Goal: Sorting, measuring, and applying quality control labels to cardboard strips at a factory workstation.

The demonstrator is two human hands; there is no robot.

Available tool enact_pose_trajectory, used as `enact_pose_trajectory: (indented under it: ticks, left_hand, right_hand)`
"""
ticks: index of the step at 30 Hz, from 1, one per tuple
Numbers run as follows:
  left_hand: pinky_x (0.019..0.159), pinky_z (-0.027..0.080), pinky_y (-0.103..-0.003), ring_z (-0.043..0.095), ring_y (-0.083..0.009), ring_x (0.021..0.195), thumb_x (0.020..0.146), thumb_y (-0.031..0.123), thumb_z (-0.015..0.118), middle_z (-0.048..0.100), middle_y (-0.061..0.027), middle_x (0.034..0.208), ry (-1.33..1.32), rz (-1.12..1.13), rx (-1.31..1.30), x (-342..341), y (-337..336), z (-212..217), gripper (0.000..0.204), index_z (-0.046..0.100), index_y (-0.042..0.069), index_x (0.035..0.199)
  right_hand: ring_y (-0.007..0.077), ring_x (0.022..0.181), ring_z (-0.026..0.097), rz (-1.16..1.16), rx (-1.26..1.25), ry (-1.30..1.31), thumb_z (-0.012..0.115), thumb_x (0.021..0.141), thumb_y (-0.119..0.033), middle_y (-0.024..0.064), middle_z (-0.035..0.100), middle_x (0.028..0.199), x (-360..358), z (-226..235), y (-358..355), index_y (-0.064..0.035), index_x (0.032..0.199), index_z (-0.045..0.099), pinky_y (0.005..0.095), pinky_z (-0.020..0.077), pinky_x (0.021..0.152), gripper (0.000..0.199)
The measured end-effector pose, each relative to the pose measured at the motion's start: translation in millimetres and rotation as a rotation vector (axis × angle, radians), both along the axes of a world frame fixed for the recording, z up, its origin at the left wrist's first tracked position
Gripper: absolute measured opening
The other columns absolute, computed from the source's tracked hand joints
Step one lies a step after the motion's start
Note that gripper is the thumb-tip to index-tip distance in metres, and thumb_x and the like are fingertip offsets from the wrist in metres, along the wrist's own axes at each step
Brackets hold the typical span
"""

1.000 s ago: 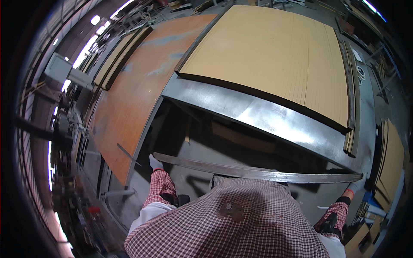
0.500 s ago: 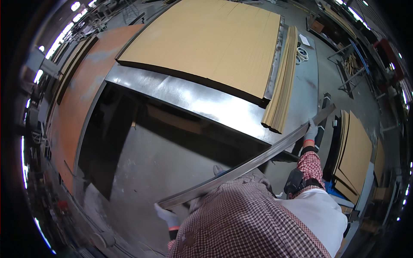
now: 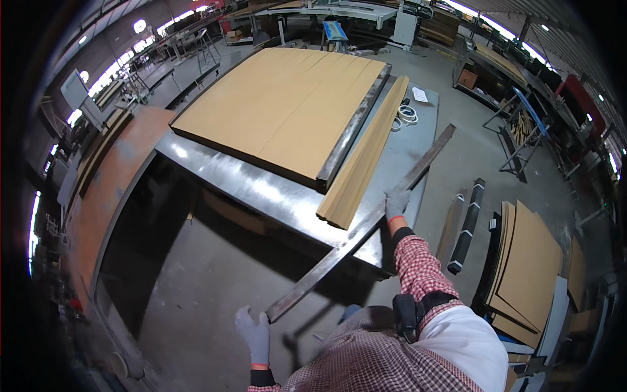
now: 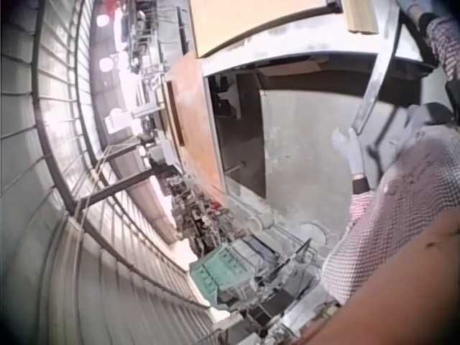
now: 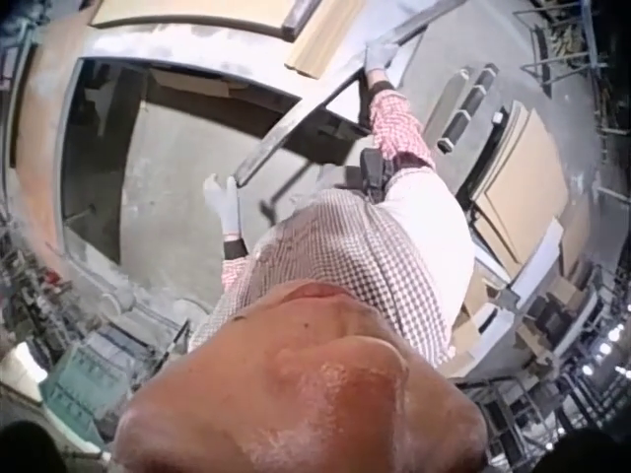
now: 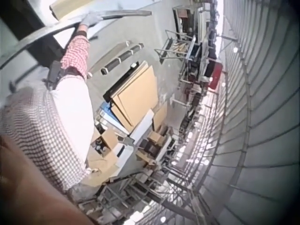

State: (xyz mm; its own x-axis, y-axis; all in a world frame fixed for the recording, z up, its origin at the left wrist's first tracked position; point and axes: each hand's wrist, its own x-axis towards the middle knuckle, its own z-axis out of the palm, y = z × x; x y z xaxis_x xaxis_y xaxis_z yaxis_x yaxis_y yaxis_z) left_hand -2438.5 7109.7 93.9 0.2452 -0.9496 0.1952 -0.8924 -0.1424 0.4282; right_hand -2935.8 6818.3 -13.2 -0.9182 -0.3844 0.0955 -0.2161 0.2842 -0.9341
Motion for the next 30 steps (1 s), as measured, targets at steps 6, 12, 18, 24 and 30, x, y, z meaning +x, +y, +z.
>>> enact_pose_trajectory:
  ticks: [6, 12, 18, 24, 30]
  left_hand:
    - [0.085, 0.047, -0.036, 0.059, -0.0295, 0.096, 0.081, 0.012, 0.063, 0.061, -0.0163, 0.103, 0.498, -0.479, -0.097, -246.6, -75.9, 85.7, 0.031, 0.058, -0.001, 0.109]
    - [0.093, 0.044, -0.033, 0.057, -0.0216, 0.107, 0.086, 0.016, 0.060, 0.060, -0.0150, 0.116, 0.767, -0.759, 0.068, -490.0, -215.6, 51.9, 0.040, 0.053, -0.002, 0.121]
    - [0.063, 0.056, -0.040, 0.062, -0.0260, 0.076, 0.087, 0.021, 0.058, 0.059, -0.0120, 0.079, 2.024, -0.119, 0.391, -601.4, -424.6, 12.0, 0.018, 0.055, 0.005, 0.094]
    - [0.102, 0.035, -0.048, 0.039, -0.0381, 0.124, 0.087, 0.034, 0.052, 0.036, -0.0254, 0.137, 2.212, 0.428, 0.310, -599.1, -523.5, -68.0, 0.062, 0.030, -0.006, 0.131]
    - [0.110, 0.026, -0.043, 0.030, -0.0370, 0.134, 0.089, 0.039, 0.048, 0.028, -0.0273, 0.144, 2.419, 0.787, -0.006, -605.5, -562.9, -85.9, 0.074, 0.021, -0.010, 0.138]
  right_hand:
    - [0.0420, 0.109, 0.054, 0.488, -0.022, -0.268, 0.070, 0.077, -0.037, 0.0304, 0.054, 0.119, 2.4, 44.9, 48.9, 0.0123, 0.130, 0.034, 0.0406, 0.0420, 0.095, 0.081]
    - [0.0212, 0.109, 0.057, 1.547, 0.273, -0.291, 0.059, 0.089, -0.028, 0.0134, 0.062, 0.119, -171.1, 97.4, 241.6, -0.0004, 0.122, 0.057, 0.0311, 0.0422, 0.095, 0.043]
    - [0.0148, 0.088, 0.062, 0.916, 0.480, -0.280, 0.061, 0.087, -0.015, 0.0086, 0.067, 0.098, -378.3, 76.0, 272.7, 0.0013, 0.104, 0.066, 0.0272, 0.0491, 0.080, 0.024]
    - [0.0119, 0.088, 0.061, 0.839, 0.261, -0.341, 0.064, 0.085, -0.014, 0.0083, 0.068, 0.098, -490.1, 89.6, 146.3, 0.0026, 0.107, 0.065, 0.0262, 0.0480, 0.081, 0.028]
    - [0.0133, 0.083, 0.062, 1.002, 0.255, -0.305, 0.062, 0.085, -0.016, 0.0087, 0.067, 0.094, -597.5, 61.8, -36.9, 0.0040, 0.109, 0.062, 0.0257, 0.0493, 0.078, 0.031]
